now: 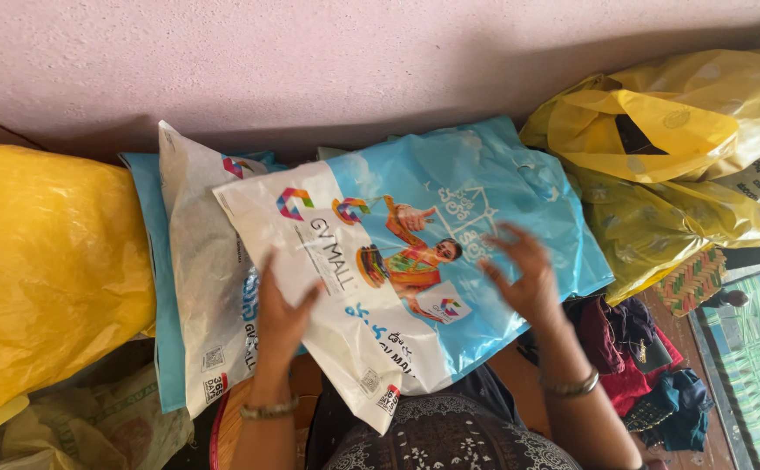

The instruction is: The person organizes fabric items by moving plastic bags aside and then folding a teal patterned cloth.

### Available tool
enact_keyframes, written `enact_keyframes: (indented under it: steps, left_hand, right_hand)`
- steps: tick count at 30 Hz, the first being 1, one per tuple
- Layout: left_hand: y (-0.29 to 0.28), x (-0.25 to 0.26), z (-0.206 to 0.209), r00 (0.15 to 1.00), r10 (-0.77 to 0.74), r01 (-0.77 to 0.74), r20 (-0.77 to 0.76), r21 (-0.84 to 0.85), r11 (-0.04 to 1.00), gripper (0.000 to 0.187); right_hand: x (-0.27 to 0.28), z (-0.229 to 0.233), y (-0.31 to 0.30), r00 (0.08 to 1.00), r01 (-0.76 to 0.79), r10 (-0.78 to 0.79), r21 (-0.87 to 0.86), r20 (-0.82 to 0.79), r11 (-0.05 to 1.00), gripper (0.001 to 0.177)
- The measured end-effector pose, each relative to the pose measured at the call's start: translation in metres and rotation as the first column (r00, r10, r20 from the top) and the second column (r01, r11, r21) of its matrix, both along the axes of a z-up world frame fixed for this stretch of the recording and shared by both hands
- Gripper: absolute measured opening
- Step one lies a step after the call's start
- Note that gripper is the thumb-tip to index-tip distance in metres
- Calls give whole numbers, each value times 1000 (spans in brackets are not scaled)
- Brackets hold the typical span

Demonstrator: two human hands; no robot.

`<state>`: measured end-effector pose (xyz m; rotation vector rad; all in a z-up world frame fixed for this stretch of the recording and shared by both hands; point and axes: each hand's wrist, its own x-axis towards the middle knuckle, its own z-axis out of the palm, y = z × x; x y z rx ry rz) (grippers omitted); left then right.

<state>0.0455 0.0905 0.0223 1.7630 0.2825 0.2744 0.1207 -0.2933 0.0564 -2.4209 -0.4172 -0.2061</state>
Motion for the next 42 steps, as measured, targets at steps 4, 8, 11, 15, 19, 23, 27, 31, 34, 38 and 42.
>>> enact_keyframes:
  steps: [4,8,11,15,19,23,27,31,34,38,42]
  left_hand:
    - [0,-23,7,942,8,-31,-336,-63,998,59]
    - [30,-18,9,877,207,-213,-434,36,976,40]
    - [42,-16,4,914,238,-231,-328,59,971,41]
    - [47,-22,13,963,54,-86,-265,-112,990,61]
    - [36,-34,25,917,19,-103,-399,-190,976,62]
    - [26,-34,26,901,82,-148,-427,-124,981,59]
    - [28,-33,14,903,99,-182,-417,-164,970,54]
    - [37,-32,-9,932,141,-177,-334,-80,981,44]
    - [40,-29,-19,943,192,-197,-271,9,980,35]
    - [39,-24,-21,913,229,-230,-339,39,973,29]
    - [29,-32,-15,870,263,-321,-418,-74,944,29]
  right_hand:
    - [28,-63,-32,959,151,-228,-381,-168,912,72]
    - [24,-151,-21,911,99,-245,-402,-332,910,93]
    - [24,-181,-20,937,105,-196,-303,-288,947,93]
    - [24,-176,-47,934,203,-289,-353,-211,914,50]
    - [11,-132,-75,822,549,-569,-242,-16,800,51]
    - [12,-102,-72,735,580,-657,-347,-168,737,87]
    - [2,-108,-75,699,607,-691,-359,-182,709,94]
    - [0,-105,-91,622,671,-693,-207,-364,712,85]
    - [-10,-98,-90,589,700,-687,-155,-425,697,74]
    - [-22,-99,-85,722,668,-691,-222,-43,711,80]
    - [-8,-116,-98,836,532,-546,-165,-50,831,79]
